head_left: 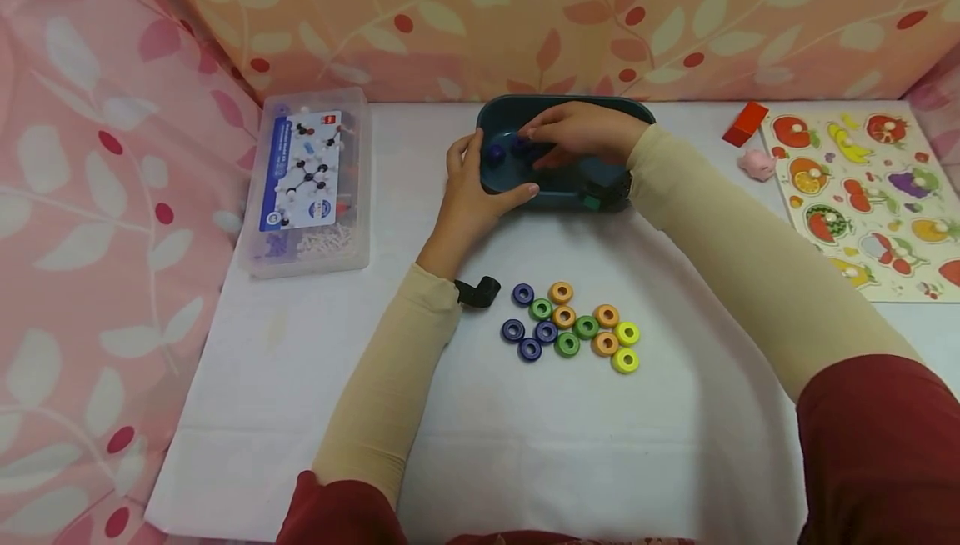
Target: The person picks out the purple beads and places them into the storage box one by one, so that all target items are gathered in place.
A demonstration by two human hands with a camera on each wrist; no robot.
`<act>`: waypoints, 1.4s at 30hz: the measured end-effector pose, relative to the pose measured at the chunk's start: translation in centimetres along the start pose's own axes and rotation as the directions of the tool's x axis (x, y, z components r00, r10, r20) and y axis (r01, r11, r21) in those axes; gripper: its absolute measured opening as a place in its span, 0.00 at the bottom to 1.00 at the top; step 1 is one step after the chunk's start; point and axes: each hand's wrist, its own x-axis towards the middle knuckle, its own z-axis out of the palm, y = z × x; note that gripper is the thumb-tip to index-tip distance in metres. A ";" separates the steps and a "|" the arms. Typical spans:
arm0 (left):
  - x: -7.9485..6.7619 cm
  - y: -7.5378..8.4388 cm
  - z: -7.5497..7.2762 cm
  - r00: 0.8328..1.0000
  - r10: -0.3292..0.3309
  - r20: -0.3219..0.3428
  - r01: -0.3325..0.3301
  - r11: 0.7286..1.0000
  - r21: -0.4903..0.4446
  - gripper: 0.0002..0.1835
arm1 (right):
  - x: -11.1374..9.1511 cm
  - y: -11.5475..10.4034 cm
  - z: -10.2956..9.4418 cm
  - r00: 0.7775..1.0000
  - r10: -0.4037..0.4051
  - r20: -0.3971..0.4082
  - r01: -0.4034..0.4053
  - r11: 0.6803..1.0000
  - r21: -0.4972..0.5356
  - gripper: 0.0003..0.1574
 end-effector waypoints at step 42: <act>0.1 -0.2 -0.5 1.000 0.023 -0.015 -0.023 1.000 0.003 0.65 | -13.1 5.3 17.0 0.946 -0.279 0.166 0.314 0.918 -0.244 0.17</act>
